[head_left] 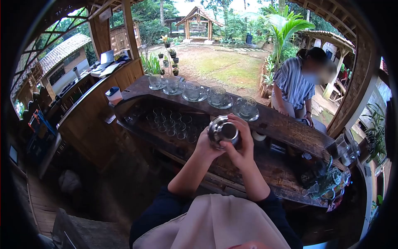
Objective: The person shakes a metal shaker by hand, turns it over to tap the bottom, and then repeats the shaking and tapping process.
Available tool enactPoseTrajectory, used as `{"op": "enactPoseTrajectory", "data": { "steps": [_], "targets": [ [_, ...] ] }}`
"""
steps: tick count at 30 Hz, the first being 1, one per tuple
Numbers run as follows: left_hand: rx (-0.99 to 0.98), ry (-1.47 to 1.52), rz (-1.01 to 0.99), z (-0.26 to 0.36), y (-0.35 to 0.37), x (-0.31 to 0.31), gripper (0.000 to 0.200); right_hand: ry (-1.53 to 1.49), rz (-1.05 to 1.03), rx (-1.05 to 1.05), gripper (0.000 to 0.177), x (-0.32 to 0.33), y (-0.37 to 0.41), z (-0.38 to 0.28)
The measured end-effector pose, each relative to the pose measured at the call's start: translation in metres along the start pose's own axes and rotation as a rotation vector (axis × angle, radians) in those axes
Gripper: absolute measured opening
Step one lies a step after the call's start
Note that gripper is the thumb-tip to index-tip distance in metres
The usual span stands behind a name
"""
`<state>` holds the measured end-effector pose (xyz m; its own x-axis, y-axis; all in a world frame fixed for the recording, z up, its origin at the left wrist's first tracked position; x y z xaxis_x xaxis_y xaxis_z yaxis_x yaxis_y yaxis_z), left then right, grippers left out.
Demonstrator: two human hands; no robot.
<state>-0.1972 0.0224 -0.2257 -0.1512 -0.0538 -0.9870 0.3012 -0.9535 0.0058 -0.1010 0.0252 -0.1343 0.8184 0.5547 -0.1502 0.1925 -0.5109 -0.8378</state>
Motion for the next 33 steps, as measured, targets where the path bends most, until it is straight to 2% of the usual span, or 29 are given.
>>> {"op": "enactPoseTrajectory", "data": {
  "steps": [1,2,3,4,5,6,7,8,9,10,11,12,13,14,15,16,18,19,20,21,22,23,24,25,26,29,30,31,33],
  "targets": [
    [-0.015,-0.043,0.114,0.005,0.001,0.006,0.039,0.008,-0.036,0.106,0.048,-0.002,-0.004,-0.013],
    [-0.134,-0.191,0.073,0.016,0.009,0.003,0.033,0.014,-0.066,0.213,0.049,-0.003,-0.005,-0.030],
    [0.003,-0.211,0.136,0.017,0.012,-0.004,0.037,-0.024,-0.113,0.375,0.045,-0.008,0.003,-0.055],
    [0.141,-0.224,0.201,0.015,0.021,-0.014,0.042,0.051,-0.346,0.321,0.040,-0.011,0.031,-0.053],
    [-0.029,-0.353,-0.021,0.027,0.035,-0.046,0.049,0.005,0.000,0.295,0.027,-0.012,0.030,-0.091],
    [-0.170,-0.361,-0.358,0.030,0.056,-0.079,0.051,-0.182,0.092,0.674,0.022,-0.020,0.038,-0.117],
    [-0.287,-0.409,-0.470,0.036,0.068,-0.093,0.050,-0.372,0.187,1.050,0.018,-0.018,0.053,-0.132],
    [-0.403,-0.456,-0.582,0.042,0.078,-0.103,0.050,-0.371,0.185,1.051,0.018,-0.022,0.054,-0.129],
    [-0.400,-0.455,-0.582,0.047,0.074,-0.099,0.050,-0.324,0.146,0.995,0.015,-0.030,0.054,-0.122],
    [-0.279,-0.328,-0.493,0.053,0.058,-0.083,0.047,-0.277,0.108,0.938,0.012,-0.039,0.053,-0.115],
    [-0.157,-0.200,-0.400,0.058,0.042,-0.064,0.045,-0.112,0.102,0.719,0.013,-0.051,0.042,-0.095],
    [0.228,-0.099,-0.170,0.054,0.022,-0.031,0.037,0.073,-0.284,0.566,0.018,-0.064,0.024,-0.063],
    [0.054,-0.157,-0.099,0.069,-0.009,0.024,0.036,0.151,-0.257,0.471,0.031,-0.074,0.008,-0.032],
    [-0.119,-0.216,-0.029,0.082,-0.031,0.067,0.037,0.101,-0.151,0.211,0.043,-0.077,-0.002,0.010],
    [-0.023,-0.146,0.203,0.080,-0.028,0.074,0.038,0.015,-0.020,-0.174,0.050,-0.078,-0.003,0.051],
    [0.071,-0.077,0.430,0.076,-0.022,0.079,0.039,0.021,-0.015,-0.172,0.050,-0.076,0.000,0.055],
    [0.068,-0.129,0.355,0.087,-0.014,0.049,0.038,0.065,0.016,0.010,0.049,-0.076,-0.012,0.033],
    [0.145,-0.133,0.220,0.093,-0.009,0.027,0.039,0.050,-0.043,0.266,0.048,-0.081,-0.012,0.002],
    [0.218,-0.134,0.081,0.095,0.003,0.001,0.040,0.056,-0.044,0.262,0.048,-0.080,-0.013,-0.015],
    [0.227,-0.193,0.124,0.094,0.025,-0.027,0.051,0.051,-0.091,0.356,0.030,-0.081,-0.005,-0.044],
    [0.009,-0.320,0.054,0.109,0.025,-0.029,0.061,0.046,-0.140,0.454,0.012,-0.083,0.007,-0.073],
    [-0.121,-0.356,-0.277,0.112,0.039,-0.061,0.057,-0.065,0.110,0.458,0.011,-0.087,0.022,-0.101],
    [-0.251,-0.384,-0.609,0.113,0.061,-0.090,0.054,-0.060,0.106,0.467,0.011,-0.091,0.018,-0.091],
    [-0.362,-0.385,-0.648,0.113,0.060,-0.091,0.062,-0.184,0.061,0.736,0.011,-0.094,0.025,-0.092],
    [-0.360,-0.379,-0.651,0.118,0.055,-0.083,0.062,-0.310,0.011,0.997,0.011,-0.093,0.040,-0.096],
    [0.414,-0.042,-0.010,0.096,0.000,0.011,0.049,0.159,-0.221,0.340,0.041,-0.118,0.006,-0.021],
    [0.331,0.181,-0.216,0.103,-0.014,0.033,0.040,0.174,-0.141,0.233,0.045,-0.124,-0.009,-0.001],
    [0.239,0.103,-0.007,0.105,-0.016,0.045,0.041,0.129,-0.051,0.080,0.048,-0.118,-0.010,0.032],
    [0.130,-0.025,0.330,0.110,-0.002,0.038,0.044,0.143,0.026,0.141,0.047,-0.105,-0.008,0.021]
  ]
}}
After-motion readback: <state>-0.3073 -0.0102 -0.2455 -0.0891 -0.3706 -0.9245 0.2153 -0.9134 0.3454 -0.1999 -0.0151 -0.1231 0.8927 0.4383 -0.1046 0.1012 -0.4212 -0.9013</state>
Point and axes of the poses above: each hand's wrist, its own y-axis away from the middle knuckle, its own x-axis out of the back of the hand, z = x × y, the point moved 8 cm from there along -y, towards the middle knuckle, and after that the axes turned 15 degrees about z, right-handed, at the moved point
